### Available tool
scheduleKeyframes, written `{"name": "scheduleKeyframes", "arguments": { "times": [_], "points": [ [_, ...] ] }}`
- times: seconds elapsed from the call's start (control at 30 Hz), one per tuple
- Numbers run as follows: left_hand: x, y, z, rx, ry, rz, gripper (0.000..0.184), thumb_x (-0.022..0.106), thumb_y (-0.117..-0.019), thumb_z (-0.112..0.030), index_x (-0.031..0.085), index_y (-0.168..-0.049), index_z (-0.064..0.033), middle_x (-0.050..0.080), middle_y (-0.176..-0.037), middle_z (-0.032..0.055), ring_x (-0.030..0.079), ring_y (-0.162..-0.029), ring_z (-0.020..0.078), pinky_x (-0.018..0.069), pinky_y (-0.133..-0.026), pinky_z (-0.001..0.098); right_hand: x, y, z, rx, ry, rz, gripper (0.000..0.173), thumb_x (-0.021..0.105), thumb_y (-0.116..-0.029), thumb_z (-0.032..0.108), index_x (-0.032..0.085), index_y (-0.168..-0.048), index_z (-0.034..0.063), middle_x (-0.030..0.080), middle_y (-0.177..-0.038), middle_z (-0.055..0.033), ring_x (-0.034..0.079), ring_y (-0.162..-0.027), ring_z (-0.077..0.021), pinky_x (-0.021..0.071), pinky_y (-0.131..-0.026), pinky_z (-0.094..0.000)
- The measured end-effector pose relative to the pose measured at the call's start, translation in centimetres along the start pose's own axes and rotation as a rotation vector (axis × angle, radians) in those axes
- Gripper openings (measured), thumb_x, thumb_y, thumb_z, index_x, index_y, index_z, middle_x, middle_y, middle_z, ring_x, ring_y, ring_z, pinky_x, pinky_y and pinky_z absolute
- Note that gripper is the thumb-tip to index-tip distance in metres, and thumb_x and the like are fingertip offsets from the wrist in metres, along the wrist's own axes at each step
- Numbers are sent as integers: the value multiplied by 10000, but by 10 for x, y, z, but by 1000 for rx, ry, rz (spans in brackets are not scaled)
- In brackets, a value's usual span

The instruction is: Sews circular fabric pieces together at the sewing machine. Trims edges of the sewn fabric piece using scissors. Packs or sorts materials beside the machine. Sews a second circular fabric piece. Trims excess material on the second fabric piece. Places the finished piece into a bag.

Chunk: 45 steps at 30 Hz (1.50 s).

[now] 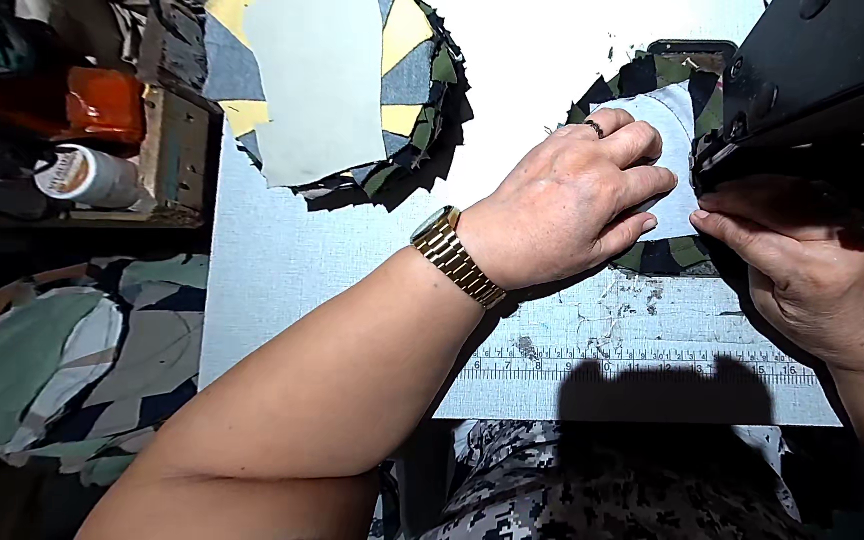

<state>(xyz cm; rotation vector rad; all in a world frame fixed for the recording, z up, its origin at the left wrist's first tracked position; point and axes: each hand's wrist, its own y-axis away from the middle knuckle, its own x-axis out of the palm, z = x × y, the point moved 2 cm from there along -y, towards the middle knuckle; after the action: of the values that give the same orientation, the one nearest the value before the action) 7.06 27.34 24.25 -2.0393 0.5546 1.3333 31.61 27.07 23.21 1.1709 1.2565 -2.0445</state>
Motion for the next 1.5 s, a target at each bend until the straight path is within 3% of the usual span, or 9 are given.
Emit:
{"name": "scheduleKeyframes", "arguments": {
  "times": [0.13,0.23,0.37,0.6,1.1,1.23,1.37,1.5],
  "points": [
    [1,0,0,-4,2,-4,387,505,-1038,-353,708,-1297,-149,638,-1308,110,526,-1299,309,443,-1054,443,0,-2,6,-33,3,-60,291,511,-998,-40,734,-1183,-17,698,-1215,-213,646,-1197,-326,503,-1047,-434],
    [1,-1,0,4,5,-9,383,501,-1041,-349,713,-1287,-147,644,-1299,110,532,-1293,307,443,-1058,438,5,-4,10,-49,0,15,335,486,-998,-35,707,-1247,-9,690,-1227,-215,648,-1184,-334,503,-1036,-444],
    [-1,-1,0,-9,12,3,392,448,-1060,-324,719,-1289,-155,645,-1305,101,526,-1311,301,433,-1076,440,6,-4,10,-40,-2,53,331,490,-986,-56,722,-1219,-18,695,-1184,-219,650,-1143,-342,513,-1000,-435],
    [-2,-1,1,6,-41,-9,361,475,-1038,-251,724,-1282,-155,660,-1198,107,560,-1187,306,460,-967,424,3,-1,3,4,0,31,316,501,-999,-43,740,-1198,9,712,-1190,-192,643,-1197,-326,487,-1056,-460],
    [-4,-2,0,-37,-92,31,403,456,-1039,-347,703,-1319,-195,649,-1234,106,548,-1202,326,423,-951,479,1,-4,1,41,35,23,304,505,-1005,-32,740,-1195,7,700,-1220,-181,632,-1216,-321,480,-1060,-465],
    [-3,-3,-1,-46,-103,33,410,459,-1034,-355,702,-1320,-190,644,-1226,107,554,-1170,323,420,-933,479,-1,-5,5,15,42,-66,275,516,-1001,-36,743,-1156,-19,698,-1217,-211,648,-1191,-333,505,-1038,-453],
    [-3,-3,0,-38,-98,20,406,463,-1031,-353,708,-1305,-179,641,-1210,110,553,-1149,323,418,-924,473,8,-10,16,-49,2,54,342,480,-1000,-46,682,-1275,-24,649,-1304,-225,625,-1236,-335,495,-1071,-447],
    [-4,-3,0,-32,-86,16,406,434,-1038,-316,712,-1302,-181,646,-1191,106,556,-1137,312,418,-917,460,12,-11,16,-79,1,74,325,490,-971,-83,710,-1206,-39,678,-1225,-222,634,-1194,-354,488,-1064,-446]
  ]
}}
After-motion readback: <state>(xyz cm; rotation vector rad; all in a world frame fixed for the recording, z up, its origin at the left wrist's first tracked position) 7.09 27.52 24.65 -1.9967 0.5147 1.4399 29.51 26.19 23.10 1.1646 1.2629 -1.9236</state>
